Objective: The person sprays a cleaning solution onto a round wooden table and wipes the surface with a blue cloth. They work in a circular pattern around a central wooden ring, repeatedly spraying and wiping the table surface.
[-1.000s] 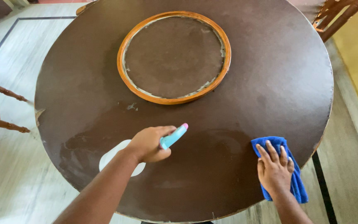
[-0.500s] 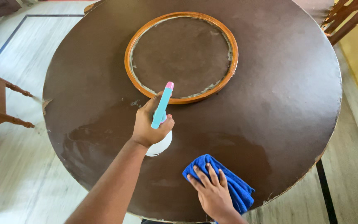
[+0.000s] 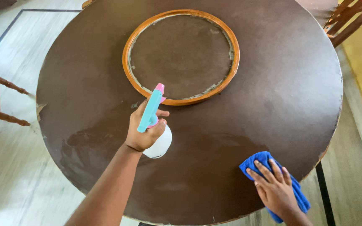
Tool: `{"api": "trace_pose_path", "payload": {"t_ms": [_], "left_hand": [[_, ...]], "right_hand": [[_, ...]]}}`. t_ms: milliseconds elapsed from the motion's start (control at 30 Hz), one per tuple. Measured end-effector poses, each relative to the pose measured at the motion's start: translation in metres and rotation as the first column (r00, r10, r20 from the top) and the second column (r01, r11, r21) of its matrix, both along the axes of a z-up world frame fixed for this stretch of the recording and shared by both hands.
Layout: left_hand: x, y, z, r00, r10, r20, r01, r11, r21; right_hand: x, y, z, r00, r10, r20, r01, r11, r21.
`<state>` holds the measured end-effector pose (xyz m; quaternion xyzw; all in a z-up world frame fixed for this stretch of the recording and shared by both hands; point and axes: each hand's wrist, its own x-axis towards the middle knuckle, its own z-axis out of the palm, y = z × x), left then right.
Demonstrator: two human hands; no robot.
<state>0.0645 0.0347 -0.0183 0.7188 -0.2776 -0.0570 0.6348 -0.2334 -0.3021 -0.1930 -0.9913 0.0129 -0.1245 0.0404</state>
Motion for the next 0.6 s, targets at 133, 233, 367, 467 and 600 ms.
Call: {"api": "trace_pose_path", "payload": {"t_ms": [133, 233, 367, 467, 600], "left_hand": [[0.004, 0.008, -0.007, 0.998, -0.056, 0.01, 0.057, 0.995, -0.078], [0.004, 0.013, -0.017, 0.998, -0.054, -0.021, 0.051, 0.988, -0.148], [-0.002, 0.016, -0.032, 1.0, -0.021, -0.005, 0.02, 0.982, -0.187], [-0.001, 0.015, -0.04, 0.999, 0.02, 0.048, -0.011, 0.983, -0.183], [0.0, 0.014, -0.045, 0.994, 0.068, 0.086, -0.053, 0.985, -0.167]], "right_hand": [[0.023, -0.037, 0.006, 1.0, -0.015, 0.028, 0.014, 0.999, 0.031], [0.047, -0.052, 0.005, 0.998, -0.059, -0.008, 0.059, 0.998, 0.005], [0.083, -0.041, -0.005, 0.963, -0.266, 0.047, 0.265, 0.964, 0.024], [0.11, -0.015, -0.014, 0.893, -0.449, 0.03, 0.449, 0.893, 0.012], [0.135, 0.014, -0.01, 0.869, -0.494, -0.02, 0.494, 0.869, 0.037]]}}
